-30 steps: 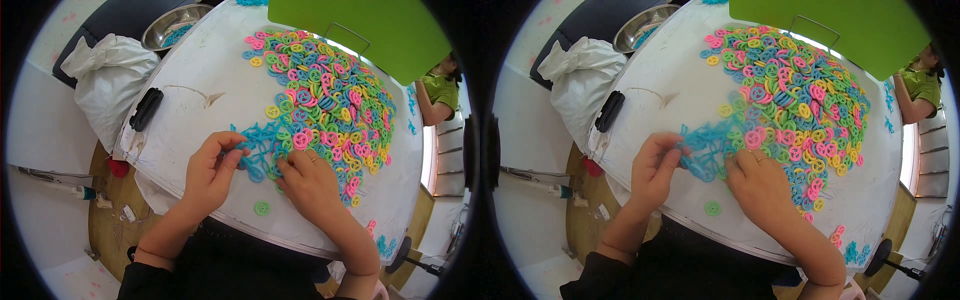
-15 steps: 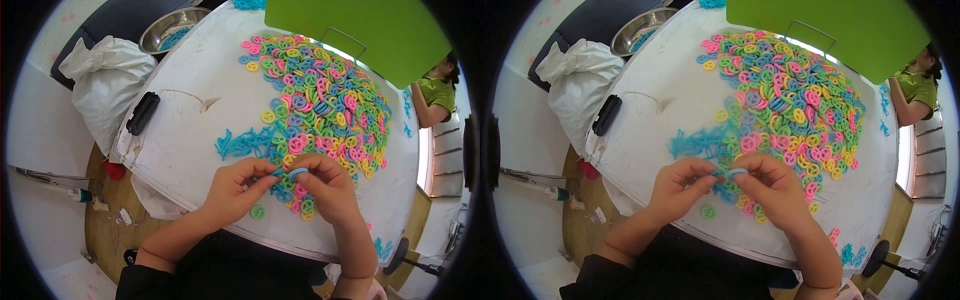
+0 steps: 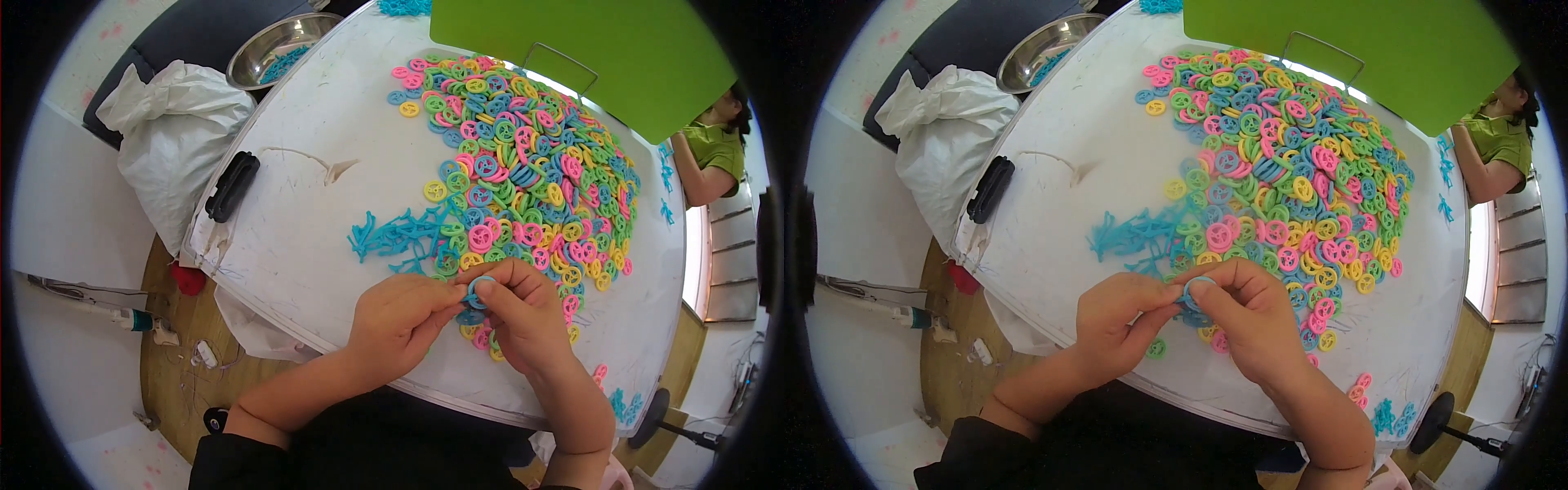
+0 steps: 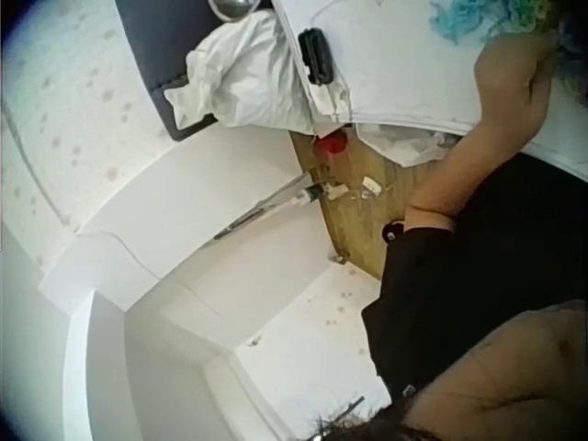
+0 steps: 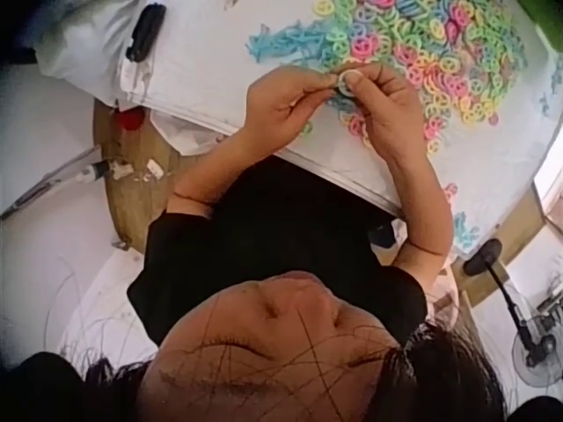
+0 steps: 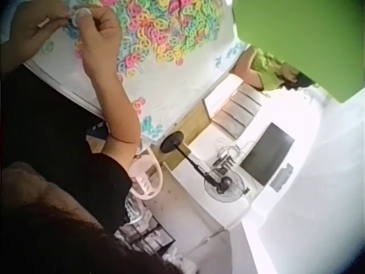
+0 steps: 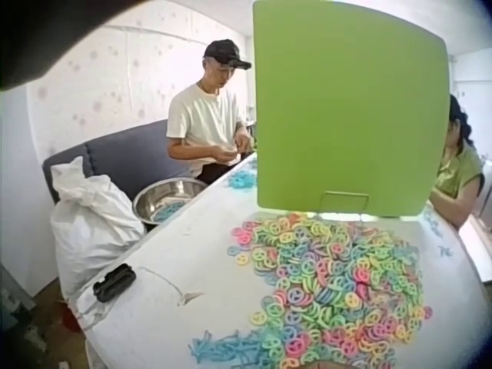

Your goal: Picking and sorting through a pile of small, colorful plastic smiley-face rings on a table.

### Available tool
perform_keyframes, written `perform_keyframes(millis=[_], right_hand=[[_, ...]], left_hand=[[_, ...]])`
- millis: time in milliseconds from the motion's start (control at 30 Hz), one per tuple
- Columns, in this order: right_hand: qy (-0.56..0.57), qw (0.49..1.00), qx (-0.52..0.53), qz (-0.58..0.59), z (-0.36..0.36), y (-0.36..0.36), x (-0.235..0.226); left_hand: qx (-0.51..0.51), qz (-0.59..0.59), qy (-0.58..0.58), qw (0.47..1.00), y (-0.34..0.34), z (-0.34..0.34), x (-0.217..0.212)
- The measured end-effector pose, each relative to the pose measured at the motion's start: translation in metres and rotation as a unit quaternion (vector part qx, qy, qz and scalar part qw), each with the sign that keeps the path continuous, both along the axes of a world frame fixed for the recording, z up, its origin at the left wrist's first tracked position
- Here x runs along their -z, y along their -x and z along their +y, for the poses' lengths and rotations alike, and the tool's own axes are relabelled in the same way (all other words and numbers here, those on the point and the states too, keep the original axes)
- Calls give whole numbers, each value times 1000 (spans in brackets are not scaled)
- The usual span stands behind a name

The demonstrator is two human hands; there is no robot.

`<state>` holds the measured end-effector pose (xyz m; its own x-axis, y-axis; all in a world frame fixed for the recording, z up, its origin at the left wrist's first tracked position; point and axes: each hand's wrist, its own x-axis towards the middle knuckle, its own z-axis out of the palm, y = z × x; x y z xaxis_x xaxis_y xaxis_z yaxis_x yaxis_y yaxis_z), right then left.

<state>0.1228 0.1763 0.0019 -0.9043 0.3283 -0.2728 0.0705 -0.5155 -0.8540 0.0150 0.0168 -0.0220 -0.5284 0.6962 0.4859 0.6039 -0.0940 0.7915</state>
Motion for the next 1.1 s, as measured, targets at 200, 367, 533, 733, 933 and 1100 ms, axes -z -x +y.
perform_keyframes(millis=[200,367,533,733,933,1100], right_hand=[[-211,977,1,-24,0,-6,-7],[-223,974,27,13,-6,-5,-10],[-317,947,-5,50,-3,-6,-7],[-325,943,-64,31,-1,-9,-9],[-545,832,-58,88,-1,-2,-13],[-577,812,-48,73,-8,-6,-20]], left_hand=[[10,-148,50,988,1,-3,-13],[73,-243,33,967,5,-8,0],[25,-283,-34,958,2,-3,1],[63,-350,-16,934,5,-12,-2],[17,-411,-59,909,-6,-8,4],[9,-317,-97,943,-10,-10,5]])
